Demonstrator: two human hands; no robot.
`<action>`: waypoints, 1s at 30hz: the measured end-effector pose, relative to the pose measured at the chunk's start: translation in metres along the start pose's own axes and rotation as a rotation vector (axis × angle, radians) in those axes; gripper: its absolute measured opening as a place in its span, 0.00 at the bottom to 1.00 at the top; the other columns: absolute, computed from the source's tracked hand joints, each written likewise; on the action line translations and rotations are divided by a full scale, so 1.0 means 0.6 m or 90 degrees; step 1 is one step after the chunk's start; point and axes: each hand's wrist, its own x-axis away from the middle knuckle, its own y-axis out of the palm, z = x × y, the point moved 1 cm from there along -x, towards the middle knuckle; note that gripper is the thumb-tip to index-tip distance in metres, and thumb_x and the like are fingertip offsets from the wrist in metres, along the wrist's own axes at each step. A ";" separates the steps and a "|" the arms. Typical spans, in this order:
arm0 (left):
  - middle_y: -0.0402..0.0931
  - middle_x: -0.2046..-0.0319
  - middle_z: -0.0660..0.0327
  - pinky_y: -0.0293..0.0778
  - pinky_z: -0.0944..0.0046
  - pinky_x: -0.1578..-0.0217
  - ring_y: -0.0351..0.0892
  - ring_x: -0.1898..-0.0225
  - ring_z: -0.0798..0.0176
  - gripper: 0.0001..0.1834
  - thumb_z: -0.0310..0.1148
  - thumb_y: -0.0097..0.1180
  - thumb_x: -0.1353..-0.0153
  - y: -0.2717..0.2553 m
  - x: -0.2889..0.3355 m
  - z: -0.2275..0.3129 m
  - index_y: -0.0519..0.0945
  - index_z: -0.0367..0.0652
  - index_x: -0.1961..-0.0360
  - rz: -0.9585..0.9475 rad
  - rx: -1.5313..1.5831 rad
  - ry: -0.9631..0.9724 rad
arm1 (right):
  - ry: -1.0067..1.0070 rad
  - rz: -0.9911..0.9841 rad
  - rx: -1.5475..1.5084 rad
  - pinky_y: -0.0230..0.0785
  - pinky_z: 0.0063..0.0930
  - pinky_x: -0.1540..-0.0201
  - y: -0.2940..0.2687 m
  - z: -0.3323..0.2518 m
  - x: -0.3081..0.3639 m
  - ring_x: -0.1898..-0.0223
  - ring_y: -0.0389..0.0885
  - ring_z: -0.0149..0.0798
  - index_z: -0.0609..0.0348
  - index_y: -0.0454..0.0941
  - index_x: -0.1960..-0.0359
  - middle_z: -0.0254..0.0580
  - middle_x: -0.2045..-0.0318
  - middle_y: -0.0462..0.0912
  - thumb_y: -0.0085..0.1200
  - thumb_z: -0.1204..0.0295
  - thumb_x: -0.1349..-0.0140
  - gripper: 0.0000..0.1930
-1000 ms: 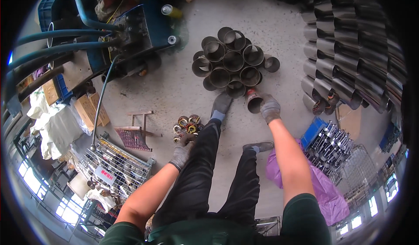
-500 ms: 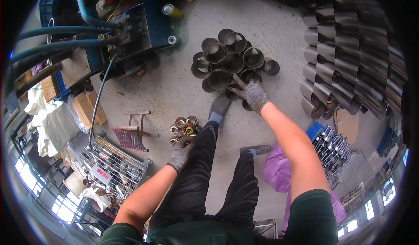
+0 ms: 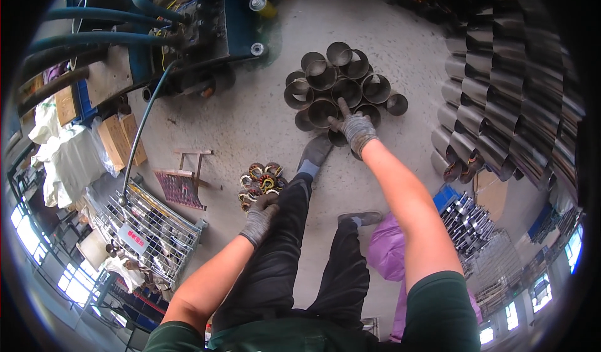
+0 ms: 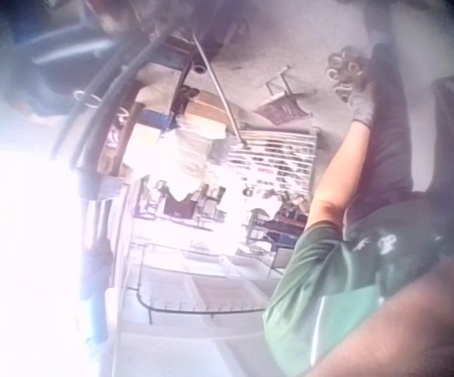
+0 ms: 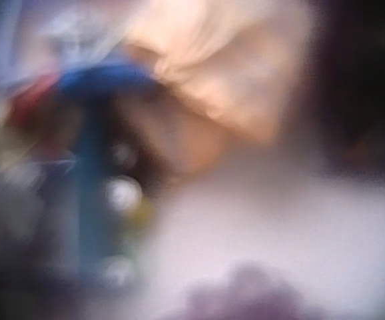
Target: The person picks up metal pipes from the floor and places them into a purple bag.
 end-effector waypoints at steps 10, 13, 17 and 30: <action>0.82 0.53 0.61 0.76 0.67 0.50 0.79 0.54 0.67 0.19 0.24 0.57 0.35 -0.019 0.016 0.013 0.79 0.38 0.43 0.017 0.066 -0.057 | -0.025 0.054 -0.084 0.70 0.51 0.35 -0.015 -0.035 0.038 0.32 0.70 0.61 0.25 0.56 0.23 0.48 0.20 0.45 0.46 0.60 0.27 0.31; 0.83 0.53 0.61 0.77 0.67 0.49 0.79 0.54 0.67 0.19 0.24 0.57 0.35 0.028 -0.004 -0.002 0.79 0.38 0.42 -0.037 0.011 -0.035 | -0.051 0.126 0.051 0.75 0.47 0.39 0.084 0.079 -0.049 0.35 0.74 0.61 0.30 0.61 0.25 0.55 0.21 0.47 0.54 0.70 0.33 0.35; 0.82 0.55 0.62 0.75 0.66 0.50 0.78 0.55 0.67 0.18 0.26 0.58 0.35 -0.013 0.019 -0.013 0.80 0.38 0.44 0.001 0.036 -0.038 | -0.145 0.148 0.087 0.68 0.50 0.34 0.056 0.001 -0.035 0.34 0.73 0.59 0.40 0.47 0.21 0.53 0.25 0.61 0.40 0.43 0.30 0.39; 0.79 0.58 0.65 0.75 0.68 0.57 0.74 0.59 0.70 0.17 0.28 0.59 0.34 0.025 0.005 -0.045 0.80 0.41 0.44 -0.045 0.120 -0.039 | -0.145 0.228 0.275 0.66 0.54 0.37 0.021 0.011 0.079 0.31 0.68 0.61 0.29 0.61 0.25 0.36 0.18 0.45 0.56 0.70 0.36 0.37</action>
